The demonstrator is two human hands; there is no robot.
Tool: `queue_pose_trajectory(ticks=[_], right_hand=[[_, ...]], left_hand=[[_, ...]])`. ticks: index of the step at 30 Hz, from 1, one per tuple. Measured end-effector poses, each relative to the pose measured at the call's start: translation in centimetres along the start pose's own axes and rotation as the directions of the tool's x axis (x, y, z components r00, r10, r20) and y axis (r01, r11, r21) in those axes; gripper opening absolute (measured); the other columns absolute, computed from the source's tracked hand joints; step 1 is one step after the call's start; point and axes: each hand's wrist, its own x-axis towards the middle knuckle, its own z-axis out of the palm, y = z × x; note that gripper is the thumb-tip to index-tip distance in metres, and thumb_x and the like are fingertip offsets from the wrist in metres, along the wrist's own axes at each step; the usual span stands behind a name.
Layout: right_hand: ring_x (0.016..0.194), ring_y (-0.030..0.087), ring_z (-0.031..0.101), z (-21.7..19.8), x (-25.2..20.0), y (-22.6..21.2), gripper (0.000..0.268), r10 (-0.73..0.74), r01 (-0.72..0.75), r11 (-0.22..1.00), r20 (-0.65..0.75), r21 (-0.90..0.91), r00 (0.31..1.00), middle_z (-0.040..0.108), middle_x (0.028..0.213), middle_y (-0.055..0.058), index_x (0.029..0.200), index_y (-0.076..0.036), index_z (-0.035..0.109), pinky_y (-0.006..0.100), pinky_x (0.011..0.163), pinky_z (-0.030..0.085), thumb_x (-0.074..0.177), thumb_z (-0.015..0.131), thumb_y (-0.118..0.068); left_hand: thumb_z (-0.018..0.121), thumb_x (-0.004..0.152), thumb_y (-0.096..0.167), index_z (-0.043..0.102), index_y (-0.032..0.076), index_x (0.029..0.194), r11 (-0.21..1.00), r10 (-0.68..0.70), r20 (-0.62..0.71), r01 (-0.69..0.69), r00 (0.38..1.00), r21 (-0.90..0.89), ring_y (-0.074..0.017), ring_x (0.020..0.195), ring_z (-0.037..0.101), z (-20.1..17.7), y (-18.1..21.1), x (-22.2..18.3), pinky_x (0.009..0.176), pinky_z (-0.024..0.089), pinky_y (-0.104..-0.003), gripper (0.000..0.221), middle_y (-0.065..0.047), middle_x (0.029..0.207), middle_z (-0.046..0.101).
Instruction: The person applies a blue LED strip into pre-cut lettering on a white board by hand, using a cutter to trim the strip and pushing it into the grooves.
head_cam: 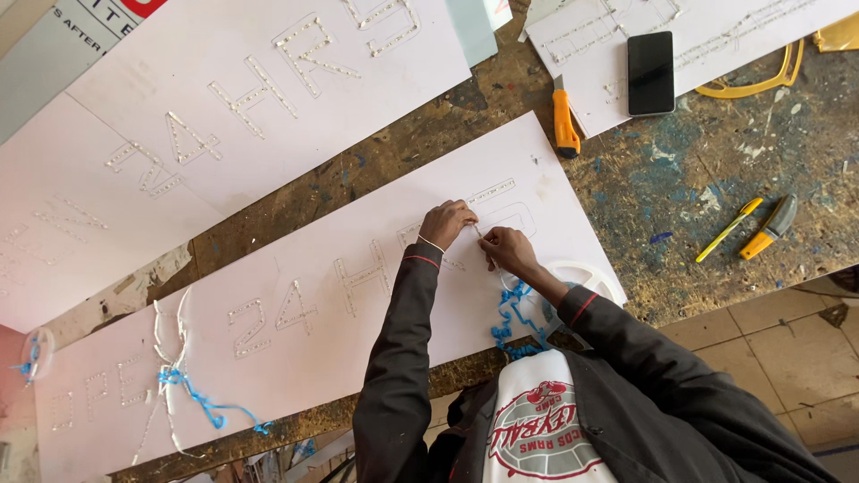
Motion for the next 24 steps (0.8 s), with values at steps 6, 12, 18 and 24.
queue_pose_trajectory(ticks=[6, 12, 18, 24], right_hand=[[0.061, 0.021, 0.08, 0.1, -1.0, -0.8, 0.039, -0.001, 0.0, 0.999, -0.024, -0.053, 1.0, 0.077, 0.056, -0.003, 0.103, -0.013, 0.077, 0.037, 0.076, 0.062, 0.107, 0.07, -0.051], [0.058, 0.024, 0.08, -0.1, -0.6, -0.9, 0.037, 0.0, 0.0, 1.0, -0.008, 0.0, 1.0, 0.082, 0.065, 0.006, 0.108, -0.007, 0.079, 0.039, 0.073, 0.063, 0.104, 0.07, -0.043], [0.061, 0.028, 0.081, -0.4, -0.3, -1.1, 0.038, 0.006, -0.006, 1.0, -0.01, -0.006, 1.0, 0.083, 0.068, 0.008, 0.107, -0.007, 0.08, 0.042, 0.072, 0.064, 0.104, 0.07, -0.043], [0.059, 0.021, 0.081, -0.5, -0.5, -1.1, 0.034, 0.023, -0.023, 1.0, 0.032, 0.011, 0.999, 0.082, 0.066, 0.003, 0.107, -0.008, 0.078, 0.036, 0.072, 0.065, 0.105, 0.069, -0.042]], left_hand=[[0.073, 0.109, 0.026, 0.077, 0.026, 0.111, 0.998, 0.031, 0.095, -0.025, 0.995, -0.063, -0.0365, 0.119, 0.074, -2.1, 1.7, 0.1, 0.1, 0.065, -0.055, 0.005, -0.003, 0.116, 0.069], [0.079, 0.106, 0.032, 0.081, 0.03, 0.11, 0.981, -0.135, 0.143, 0.152, 0.98, -0.116, -0.0273, 0.122, 0.075, -0.3, 0.3, 1.5, 0.104, 0.065, -0.049, 0.005, 0.005, 0.119, 0.073], [0.086, 0.101, 0.032, 0.084, 0.027, 0.107, 0.973, -0.16, 0.061, 0.167, 0.985, -0.161, -0.029, 0.12, 0.077, 2.8, -1.9, 1.8, 0.101, 0.067, -0.05, 0.008, 0.004, 0.116, 0.076], [0.089, 0.096, 0.028, 0.084, 0.028, 0.102, 0.952, -0.256, 0.051, 0.261, 0.965, -0.163, -0.0295, 0.114, 0.078, 2.5, -0.9, 1.7, 0.098, 0.067, -0.05, 0.008, 0.002, 0.108, 0.074]])
